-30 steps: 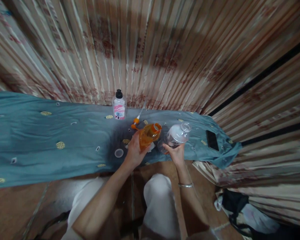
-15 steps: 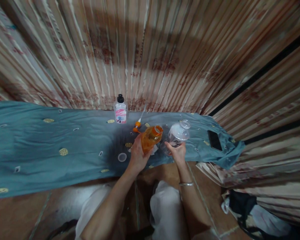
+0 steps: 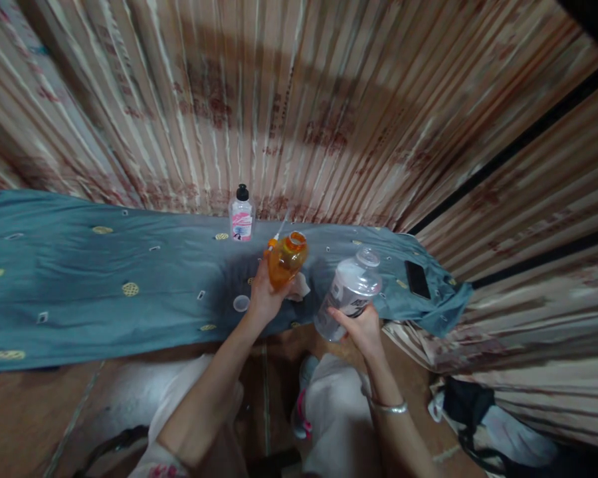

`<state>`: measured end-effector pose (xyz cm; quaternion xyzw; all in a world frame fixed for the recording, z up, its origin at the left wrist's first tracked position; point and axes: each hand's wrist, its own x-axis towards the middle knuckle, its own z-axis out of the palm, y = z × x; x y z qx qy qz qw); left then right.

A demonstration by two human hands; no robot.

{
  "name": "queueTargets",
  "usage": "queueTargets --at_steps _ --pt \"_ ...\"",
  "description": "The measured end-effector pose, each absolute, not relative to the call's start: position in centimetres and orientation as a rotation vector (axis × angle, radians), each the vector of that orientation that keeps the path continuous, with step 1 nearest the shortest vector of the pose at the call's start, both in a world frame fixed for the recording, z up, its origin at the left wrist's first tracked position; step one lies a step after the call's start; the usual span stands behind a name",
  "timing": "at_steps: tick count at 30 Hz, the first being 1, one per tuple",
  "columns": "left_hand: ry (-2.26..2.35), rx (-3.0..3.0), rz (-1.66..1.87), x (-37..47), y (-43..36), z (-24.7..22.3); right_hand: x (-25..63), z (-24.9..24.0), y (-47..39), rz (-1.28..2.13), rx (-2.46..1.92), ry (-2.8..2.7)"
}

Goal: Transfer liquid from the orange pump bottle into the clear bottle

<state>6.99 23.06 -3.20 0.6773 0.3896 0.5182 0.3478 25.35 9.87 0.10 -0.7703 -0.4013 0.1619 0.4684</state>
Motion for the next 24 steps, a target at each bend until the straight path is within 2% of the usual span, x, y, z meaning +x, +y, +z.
queueTargets --at_steps 9,18,24 --pt "1.085 1.814 1.398 5.4 25.1 -0.1 25.3 1.2 7.8 0.441 -1.904 -0.928" --pt "0.975 1.859 1.284 6.7 24.2 -3.7 26.0 1.9 7.5 0.422 -1.994 -1.03" --pt "0.974 1.953 1.264 6.9 24.1 -5.1 26.3 5.2 8.7 0.353 -2.131 -1.247"
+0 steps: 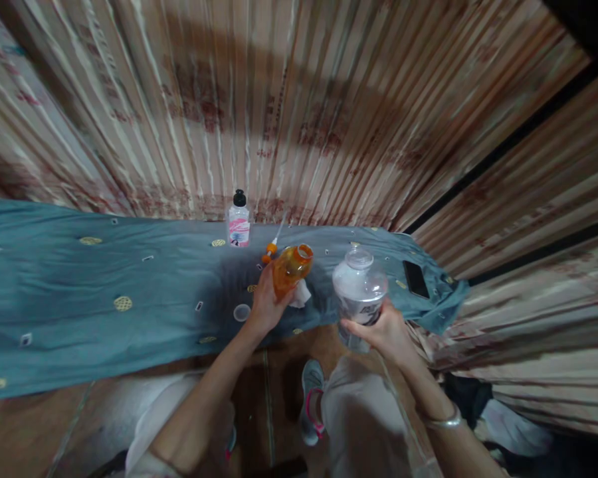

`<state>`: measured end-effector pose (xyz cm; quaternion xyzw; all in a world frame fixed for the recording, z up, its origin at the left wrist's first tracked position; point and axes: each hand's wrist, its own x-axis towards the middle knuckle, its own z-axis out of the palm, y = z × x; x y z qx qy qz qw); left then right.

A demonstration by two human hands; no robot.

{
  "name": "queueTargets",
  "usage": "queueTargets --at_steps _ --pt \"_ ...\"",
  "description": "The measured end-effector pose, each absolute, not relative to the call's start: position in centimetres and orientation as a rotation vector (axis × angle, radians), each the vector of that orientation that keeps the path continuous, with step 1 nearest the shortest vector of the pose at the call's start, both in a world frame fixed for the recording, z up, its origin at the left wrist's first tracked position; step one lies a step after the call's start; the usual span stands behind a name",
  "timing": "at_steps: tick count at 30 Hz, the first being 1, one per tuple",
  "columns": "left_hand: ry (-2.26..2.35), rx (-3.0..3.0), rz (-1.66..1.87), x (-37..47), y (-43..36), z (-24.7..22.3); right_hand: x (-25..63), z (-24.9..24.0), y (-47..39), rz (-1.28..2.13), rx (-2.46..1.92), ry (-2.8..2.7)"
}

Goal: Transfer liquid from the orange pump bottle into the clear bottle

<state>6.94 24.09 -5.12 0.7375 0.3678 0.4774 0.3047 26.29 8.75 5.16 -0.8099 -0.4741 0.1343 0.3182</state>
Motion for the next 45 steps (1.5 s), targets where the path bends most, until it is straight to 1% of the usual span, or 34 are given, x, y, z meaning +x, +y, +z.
queueTargets --at_steps 6,10,15,25,31,38,45 --pt "0.949 2.061 1.349 7.2 24.2 -5.8 26.7 8.2 9.9 0.288 -2.196 -1.53" --pt "0.931 2.093 1.381 7.3 24.0 -5.3 27.1 9.2 10.2 0.233 -2.247 -1.661" --pt "0.963 2.059 1.34 7.5 23.9 -5.0 27.3 10.1 10.3 0.207 -2.265 -1.788" --pt "0.959 2.017 1.253 8.0 23.2 -4.5 27.1 11.6 10.3 0.145 -2.419 -1.859" --pt "0.941 2.058 1.293 8.1 23.4 -4.9 27.8 11.8 10.0 0.034 -2.455 -1.865" --pt "0.92 2.058 1.303 8.1 23.4 -5.1 27.9 12.3 9.6 0.092 -2.525 -1.849" --pt "0.939 2.015 1.315 8.3 23.3 -4.8 28.0 12.5 9.6 0.027 -2.507 -1.932"
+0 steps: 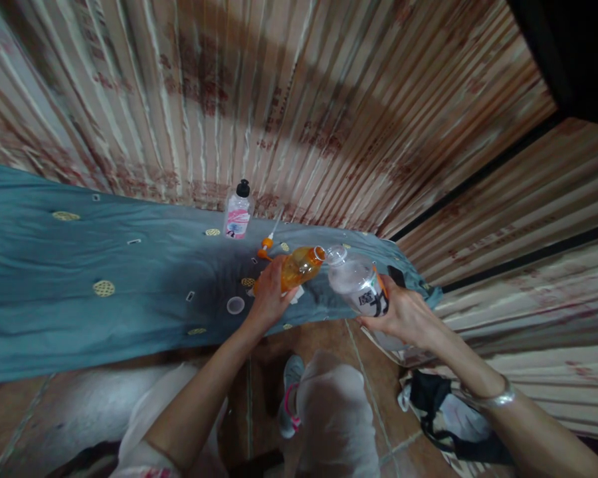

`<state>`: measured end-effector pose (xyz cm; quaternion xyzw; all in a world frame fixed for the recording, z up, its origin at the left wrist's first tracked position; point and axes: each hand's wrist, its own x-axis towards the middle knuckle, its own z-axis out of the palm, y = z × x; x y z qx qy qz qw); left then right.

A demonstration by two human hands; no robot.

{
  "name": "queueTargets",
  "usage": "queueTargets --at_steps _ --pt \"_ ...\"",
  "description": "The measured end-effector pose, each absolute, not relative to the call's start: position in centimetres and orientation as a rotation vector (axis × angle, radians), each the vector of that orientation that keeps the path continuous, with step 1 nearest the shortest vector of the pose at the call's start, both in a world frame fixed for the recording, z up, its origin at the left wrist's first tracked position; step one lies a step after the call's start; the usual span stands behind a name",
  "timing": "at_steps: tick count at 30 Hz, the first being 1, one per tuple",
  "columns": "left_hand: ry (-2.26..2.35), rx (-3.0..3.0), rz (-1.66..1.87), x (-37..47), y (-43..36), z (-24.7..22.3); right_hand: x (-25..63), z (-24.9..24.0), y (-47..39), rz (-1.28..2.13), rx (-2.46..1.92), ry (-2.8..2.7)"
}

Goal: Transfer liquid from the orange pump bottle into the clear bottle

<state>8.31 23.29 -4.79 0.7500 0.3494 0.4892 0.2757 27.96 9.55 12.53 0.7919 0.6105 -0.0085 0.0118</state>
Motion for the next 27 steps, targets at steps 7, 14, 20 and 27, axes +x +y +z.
queueTargets --at_steps 7,14,20,27 --pt "0.931 2.005 1.303 8.2 23.2 -4.4 27.9 13.1 9.7 -0.036 2.42 1.926" --pt "0.935 1.97 1.293 8.3 23.1 -4.4 27.7 14.0 9.9 -0.058 2.332 1.931" --pt "0.935 1.985 1.288 8.4 23.1 -4.7 28.0 14.5 9.9 0.005 2.284 1.886" --pt "0.91 2.018 1.306 8.4 23.0 -4.4 28.2 14.8 10.0 -0.004 2.26 1.852"
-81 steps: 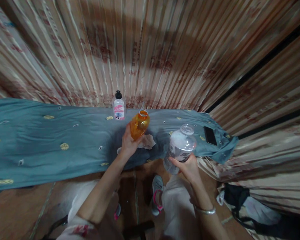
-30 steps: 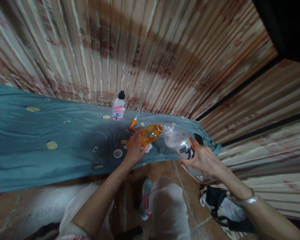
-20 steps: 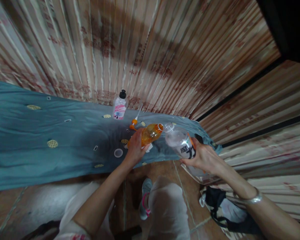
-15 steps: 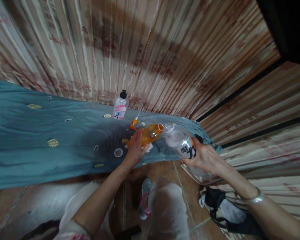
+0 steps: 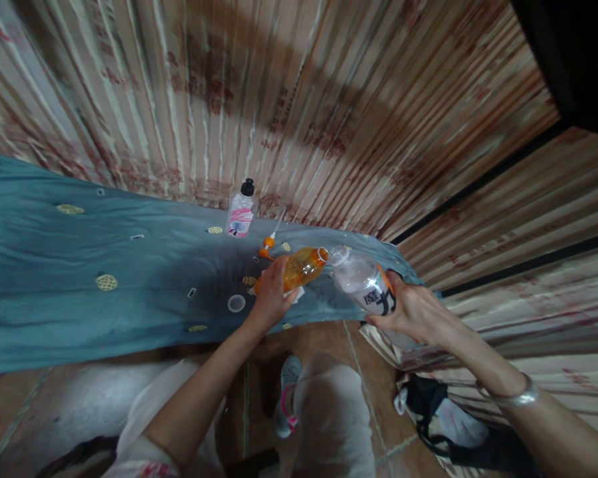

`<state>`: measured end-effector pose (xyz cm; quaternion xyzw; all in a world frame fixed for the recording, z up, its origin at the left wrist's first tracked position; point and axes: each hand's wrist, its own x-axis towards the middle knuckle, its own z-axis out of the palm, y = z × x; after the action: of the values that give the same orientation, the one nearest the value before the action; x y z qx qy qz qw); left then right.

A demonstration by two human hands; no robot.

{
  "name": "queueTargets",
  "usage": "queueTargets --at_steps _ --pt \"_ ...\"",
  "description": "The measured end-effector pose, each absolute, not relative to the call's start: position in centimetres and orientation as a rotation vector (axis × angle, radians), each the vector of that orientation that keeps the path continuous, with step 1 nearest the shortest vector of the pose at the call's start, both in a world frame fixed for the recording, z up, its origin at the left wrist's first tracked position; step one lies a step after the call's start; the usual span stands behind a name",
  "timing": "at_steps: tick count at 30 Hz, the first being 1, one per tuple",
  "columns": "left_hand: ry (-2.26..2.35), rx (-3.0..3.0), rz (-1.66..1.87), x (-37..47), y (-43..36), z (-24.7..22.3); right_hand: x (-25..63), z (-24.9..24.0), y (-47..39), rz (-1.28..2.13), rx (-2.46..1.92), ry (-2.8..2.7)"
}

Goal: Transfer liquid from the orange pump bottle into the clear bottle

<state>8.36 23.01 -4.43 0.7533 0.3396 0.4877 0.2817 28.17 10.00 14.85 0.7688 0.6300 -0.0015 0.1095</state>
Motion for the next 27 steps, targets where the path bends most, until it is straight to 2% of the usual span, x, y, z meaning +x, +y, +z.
queueTargets --at_steps 27 --pt "0.876 2.048 1.311 8.5 22.9 -4.1 28.2 16.3 10.2 0.063 2.147 1.793"
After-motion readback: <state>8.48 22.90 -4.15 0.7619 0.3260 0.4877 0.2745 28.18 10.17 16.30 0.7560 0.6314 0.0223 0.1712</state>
